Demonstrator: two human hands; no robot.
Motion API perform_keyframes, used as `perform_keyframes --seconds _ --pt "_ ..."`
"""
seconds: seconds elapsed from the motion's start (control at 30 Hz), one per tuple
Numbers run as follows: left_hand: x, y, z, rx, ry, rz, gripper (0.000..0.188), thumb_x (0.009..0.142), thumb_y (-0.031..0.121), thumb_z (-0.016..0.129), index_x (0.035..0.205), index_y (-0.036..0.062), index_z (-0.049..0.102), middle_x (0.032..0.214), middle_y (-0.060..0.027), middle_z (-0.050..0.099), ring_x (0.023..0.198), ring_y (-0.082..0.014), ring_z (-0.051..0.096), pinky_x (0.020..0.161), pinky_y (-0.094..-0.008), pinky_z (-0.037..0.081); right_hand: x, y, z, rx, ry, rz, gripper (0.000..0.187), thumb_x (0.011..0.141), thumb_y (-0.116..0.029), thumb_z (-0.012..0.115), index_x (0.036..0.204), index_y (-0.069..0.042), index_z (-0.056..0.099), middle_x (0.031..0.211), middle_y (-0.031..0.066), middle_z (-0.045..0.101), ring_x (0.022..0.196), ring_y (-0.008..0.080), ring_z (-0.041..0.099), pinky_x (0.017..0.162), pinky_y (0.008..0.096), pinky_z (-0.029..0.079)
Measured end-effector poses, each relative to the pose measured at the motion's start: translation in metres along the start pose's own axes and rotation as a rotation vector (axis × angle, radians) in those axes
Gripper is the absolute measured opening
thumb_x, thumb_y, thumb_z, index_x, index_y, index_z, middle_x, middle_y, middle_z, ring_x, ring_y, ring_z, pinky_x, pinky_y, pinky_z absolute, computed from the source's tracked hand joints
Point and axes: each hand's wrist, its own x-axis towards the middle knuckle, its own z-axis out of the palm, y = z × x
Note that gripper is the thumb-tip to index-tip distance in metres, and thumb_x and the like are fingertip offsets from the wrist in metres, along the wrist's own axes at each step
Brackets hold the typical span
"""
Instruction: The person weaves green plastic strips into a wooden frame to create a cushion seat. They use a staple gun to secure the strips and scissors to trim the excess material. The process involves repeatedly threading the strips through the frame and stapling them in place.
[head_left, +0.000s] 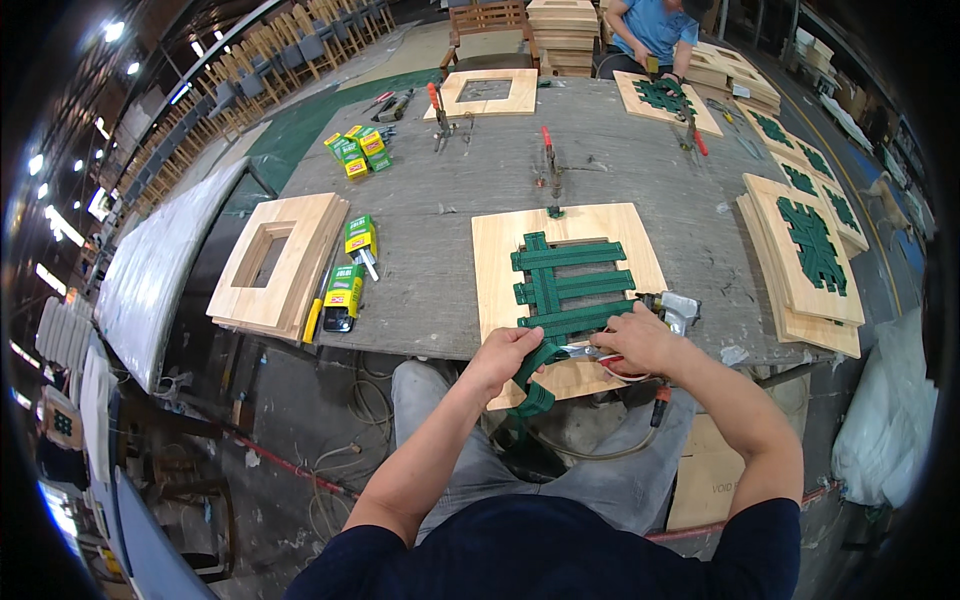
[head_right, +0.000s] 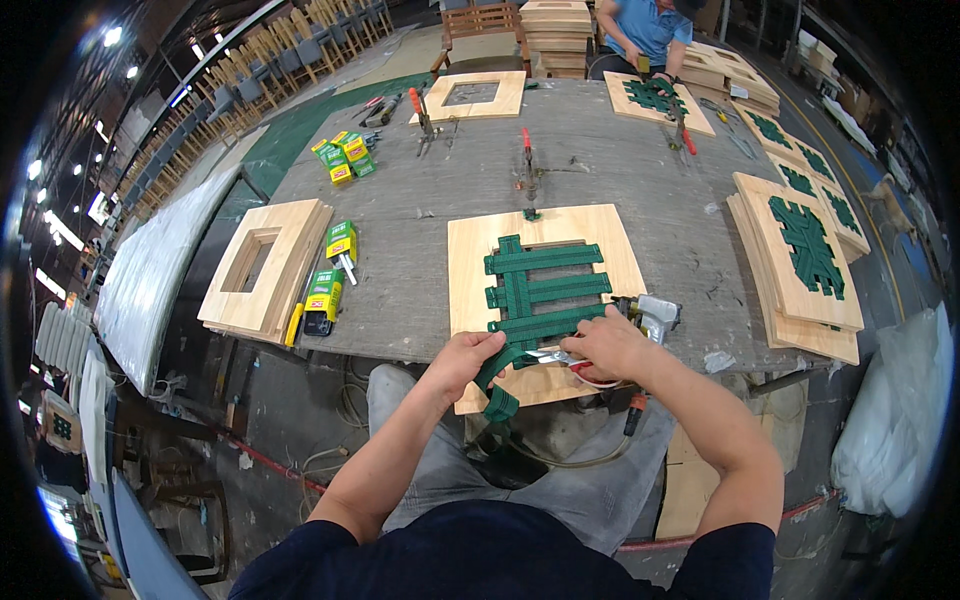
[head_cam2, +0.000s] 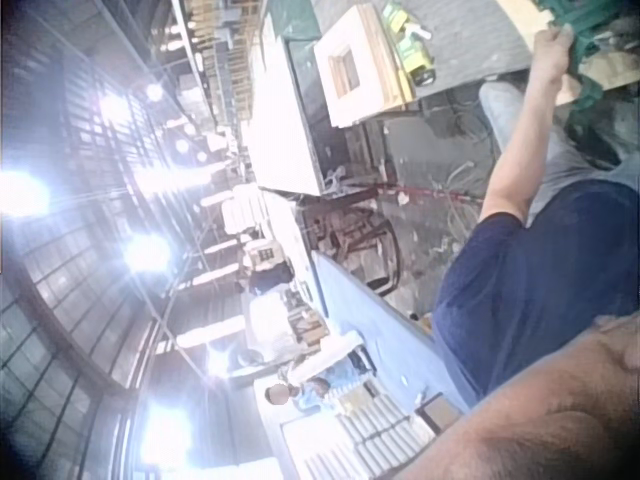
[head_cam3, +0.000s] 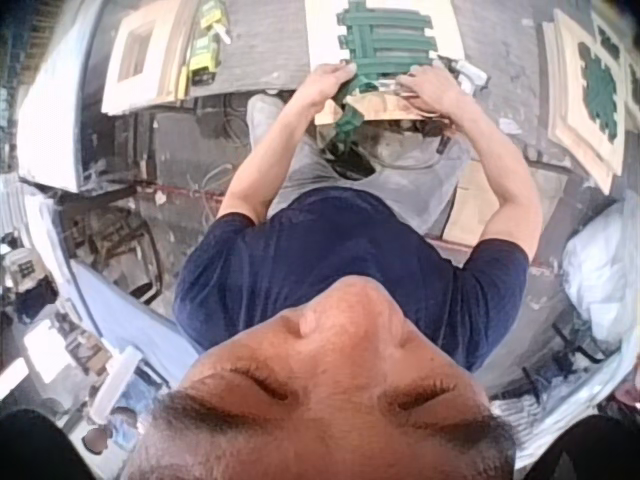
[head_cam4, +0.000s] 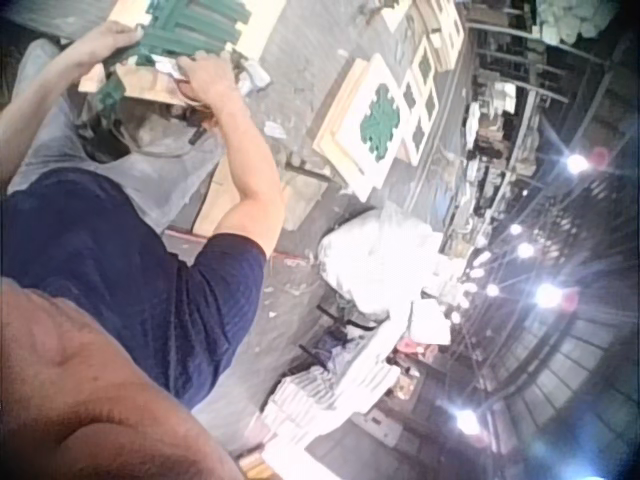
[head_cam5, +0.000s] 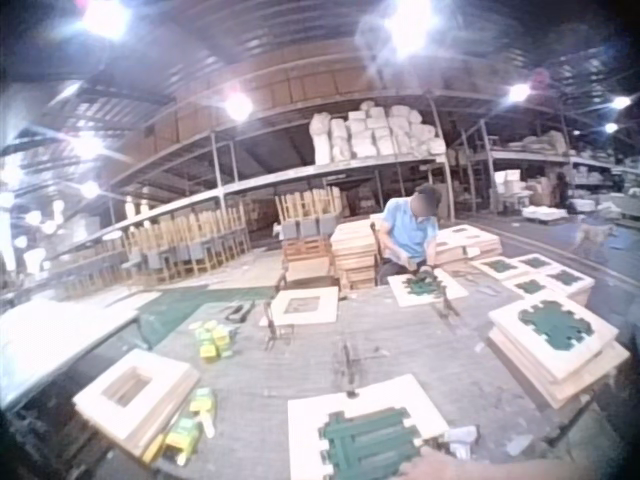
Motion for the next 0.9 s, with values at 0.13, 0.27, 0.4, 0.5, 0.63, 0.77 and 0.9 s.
perform_keyframes --seconds 0.13,0.27,0.4,0.5,0.63,0.77,0.9 --pt "-0.002 -0.002 -0.005 -0.040 0.006 0.019 0.036 0.109 0.033 0.057 0.104 0.0000 0.070 0.079 -0.0036 0.069 0.066 -0.0106 0.064 0.053 -0.0283 0.052 0.001 0.005 0.002 0.004 -0.114 -0.002 0.043 0.089 -0.043 0.073 0.124 -0.019 0.065 0.103 0.0074 0.069 0.099 0.0262 0.068 0.090 0.0442 0.042" --pt "-0.004 -0.003 -0.005 -0.048 -0.006 0.021 0.034 0.108 0.032 0.058 0.102 0.0010 0.070 0.080 -0.0031 0.068 0.068 -0.0115 0.065 0.054 -0.0286 0.052 0.004 -0.005 -0.006 -0.021 0.089 -0.085 0.043 0.090 -0.040 0.072 0.127 -0.019 0.064 0.100 0.0061 0.071 0.098 0.0260 0.069 0.087 0.0422 0.044" --pt "-0.006 -0.001 0.008 -0.019 -0.051 0.040 0.034 0.108 0.033 0.058 0.100 0.0017 0.070 0.078 -0.0027 0.067 0.066 -0.0110 0.064 0.055 -0.0273 0.051 0.012 -0.003 0.008 0.049 0.120 -0.123 0.049 0.088 -0.045 0.073 0.129 -0.019 0.064 0.095 0.0063 0.070 0.091 0.0296 0.071 0.080 0.0443 0.050" --pt "-0.016 -0.001 0.006 -0.056 -0.134 0.059 0.033 0.108 0.032 0.057 0.100 0.0031 0.070 0.076 -0.0012 0.066 0.063 -0.0099 0.061 0.056 -0.0260 0.049 0.003 -0.005 0.015 0.152 0.151 -0.039 0.051 0.087 -0.047 0.073 0.129 -0.020 0.064 0.097 0.0078 0.070 0.087 0.0324 0.071 0.076 0.0454 0.053" --pt "-0.037 -0.025 0.000 0.039 -0.171 0.044 0.027 0.107 0.030 0.059 0.099 0.0063 0.070 0.071 0.0027 0.062 0.060 -0.0065 0.058 0.053 -0.0237 0.046 -0.011 -0.017 0.016 0.387 0.459 0.345 0.051 0.085 -0.045 0.078 0.127 -0.018 0.063 0.098 0.0113 0.073 0.090 0.0368 0.071 0.080 0.0466 0.055" --pt "-0.075 -0.071 0.011 -0.002 -0.152 -0.122 0.023 0.107 0.029 0.061 0.111 0.0080 0.070 0.074 0.0039 0.061 0.056 -0.0040 0.053 0.045 -0.0211 0.038 -0.062 0.021 0.050 0.675 0.938 0.993 0.051 0.083 -0.033 0.084 0.125 -0.012 0.063 0.102 0.0156 0.073 0.097 0.0405 0.071 0.085 0.0485 0.055" --pt "-0.077 -0.110 0.016 -0.176 -0.126 -0.374 0.033 0.110 0.033 0.055 0.129 0.0087 0.066 0.081 0.0016 0.063 0.050 -0.0051 0.042 0.044 -0.0231 0.031 -0.124 0.073 0.103 0.320 0.921 1.155 0.048 0.086 -0.027 0.082 0.125 -0.007 0.063 0.107 0.0175 0.072 0.095 0.0382 0.070 0.081 0.0493 0.054"
